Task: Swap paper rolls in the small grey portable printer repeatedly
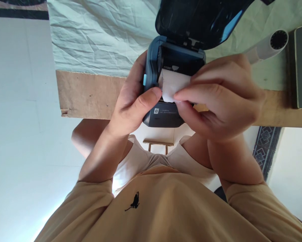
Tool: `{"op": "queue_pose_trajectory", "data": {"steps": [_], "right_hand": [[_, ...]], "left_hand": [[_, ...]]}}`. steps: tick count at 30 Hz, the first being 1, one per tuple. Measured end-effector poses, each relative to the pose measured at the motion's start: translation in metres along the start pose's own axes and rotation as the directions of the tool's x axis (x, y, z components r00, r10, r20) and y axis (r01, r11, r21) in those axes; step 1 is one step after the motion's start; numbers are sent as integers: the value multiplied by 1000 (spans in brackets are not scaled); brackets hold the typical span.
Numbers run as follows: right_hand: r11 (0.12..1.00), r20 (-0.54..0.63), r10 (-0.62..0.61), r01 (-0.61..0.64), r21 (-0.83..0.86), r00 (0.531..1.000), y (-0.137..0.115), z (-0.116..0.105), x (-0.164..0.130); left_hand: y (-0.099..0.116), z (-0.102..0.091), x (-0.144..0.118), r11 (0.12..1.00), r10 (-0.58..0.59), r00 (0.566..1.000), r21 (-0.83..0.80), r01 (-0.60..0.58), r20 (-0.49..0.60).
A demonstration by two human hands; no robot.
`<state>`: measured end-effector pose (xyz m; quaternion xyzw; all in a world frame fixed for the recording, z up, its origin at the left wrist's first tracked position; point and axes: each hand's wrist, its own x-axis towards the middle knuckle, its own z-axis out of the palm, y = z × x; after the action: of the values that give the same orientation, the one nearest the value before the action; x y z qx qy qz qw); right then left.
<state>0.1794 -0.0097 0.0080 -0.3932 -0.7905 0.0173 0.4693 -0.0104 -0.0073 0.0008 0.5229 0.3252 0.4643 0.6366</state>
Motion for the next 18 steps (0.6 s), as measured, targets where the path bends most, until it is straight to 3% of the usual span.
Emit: {"op": "queue_pose_trajectory", "data": {"steps": [4, 6, 8, 9, 10, 13, 16, 18], "right_hand": [[998, 0, -54, 54, 43, 999, -2, 1, -4], [996, -18, -73, 74, 42, 997, -2, 3, -6], [995, -28, -89, 90, 37, 996, -3, 4, -8], [995, -16, -92, 93, 33, 996, -3, 5, -8], [995, 2, -94, 94, 29, 996, -2, 5, -9], [994, 35, -92, 90, 58, 995, 2, 4, -10], [997, -52, -13, 18, 80, 999, 7, 0, -10], [980, -88, 154, -141, 140, 984, 7, -4, -10]], "left_hand": [[-11, -4, 4, 999, -34, 999, -30, 34, -4], [-18, -8, 6, 999, 6, 1000, -32, -6, 3], [-22, -10, 7, 978, 204, 979, -48, -202, 28], [-22, -10, 6, 986, 167, 985, -21, -166, 42], [-21, -9, 4, 999, 25, 1000, 27, -25, 19], [-10, -4, -1, 994, -82, 996, 63, 84, -23], [-2, -1, -5, 991, -116, 993, 67, 117, -13], [0, 0, -6, 995, -53, 997, 81, 58, -63]]}}
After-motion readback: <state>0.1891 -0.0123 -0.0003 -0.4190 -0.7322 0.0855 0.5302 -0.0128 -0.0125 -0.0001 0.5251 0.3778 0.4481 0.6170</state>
